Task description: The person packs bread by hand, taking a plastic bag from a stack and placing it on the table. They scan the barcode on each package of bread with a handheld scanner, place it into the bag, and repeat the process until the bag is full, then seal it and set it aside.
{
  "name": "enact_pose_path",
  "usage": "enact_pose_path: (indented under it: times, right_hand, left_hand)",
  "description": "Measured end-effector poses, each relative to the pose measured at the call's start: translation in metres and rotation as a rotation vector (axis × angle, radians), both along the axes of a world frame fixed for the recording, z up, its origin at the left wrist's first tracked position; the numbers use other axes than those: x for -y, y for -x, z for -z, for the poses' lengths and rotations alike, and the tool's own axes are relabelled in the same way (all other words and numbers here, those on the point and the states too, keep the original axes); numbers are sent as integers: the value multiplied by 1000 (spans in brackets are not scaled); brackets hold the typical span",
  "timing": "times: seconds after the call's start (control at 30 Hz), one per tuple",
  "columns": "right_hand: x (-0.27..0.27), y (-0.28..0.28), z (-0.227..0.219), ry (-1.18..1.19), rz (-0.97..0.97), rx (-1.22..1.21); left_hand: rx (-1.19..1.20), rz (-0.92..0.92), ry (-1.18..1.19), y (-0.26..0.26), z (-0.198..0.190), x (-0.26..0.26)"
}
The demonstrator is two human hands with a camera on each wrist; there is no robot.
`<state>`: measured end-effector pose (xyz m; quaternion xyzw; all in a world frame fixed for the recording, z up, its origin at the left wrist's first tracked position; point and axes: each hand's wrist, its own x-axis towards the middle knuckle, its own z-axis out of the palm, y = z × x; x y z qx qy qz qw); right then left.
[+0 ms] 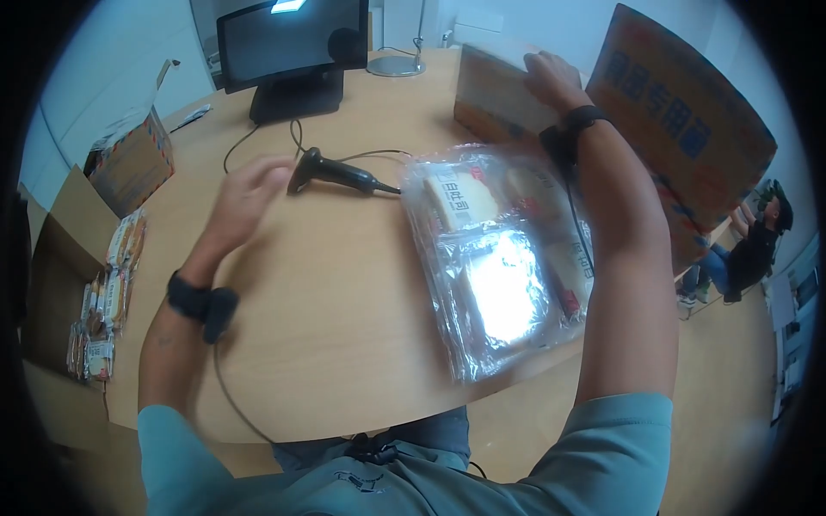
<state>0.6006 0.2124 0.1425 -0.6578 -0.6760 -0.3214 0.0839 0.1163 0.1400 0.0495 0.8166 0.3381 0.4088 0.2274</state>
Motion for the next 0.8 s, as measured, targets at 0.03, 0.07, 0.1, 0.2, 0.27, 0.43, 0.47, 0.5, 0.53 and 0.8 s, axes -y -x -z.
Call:
enact_pose_path:
  times: [0.03, 0.07, 0.1, 0.2, 0.27, 0.43, 0.47, 0.5, 0.53, 0.8]
  right_hand:
    - [2, 2, -1, -11, 38, -59]
    - [3, 4, -3, -22, 77, -118]
    - [2, 5, -6, 16, 130, -121]
    - [2, 12, -15, 73, 235, -140]
    - [-1, 12, -16, 53, 237, -161]
    - [1, 14, -21, 59, 280, -173]
    - [1, 12, -20, 56, 277, -168]
    - [0, 11, -18, 58, 283, -183]
    - [4, 17, -21, 58, 289, -198]
    - [-1, 23, -23, 100, 343, -243]
  left_hand:
    - [8, -86, -48, 26, 7, -3]
    - [47, -158, 10, 52, 13, -5]
    - [85, -228, 69, 74, 20, -5]
    - [179, -356, 149, 121, 41, 8]
    - [220, -381, 192, 133, 56, 21]
    - [342, -337, 307, 135, 80, 31]
    - [316, -325, 293, 134, 84, 30]
    - [289, -313, 277, 132, 86, 29]
    - [294, -314, 272, 131, 86, 29]
    - [322, -285, 313, 131, 91, 27]
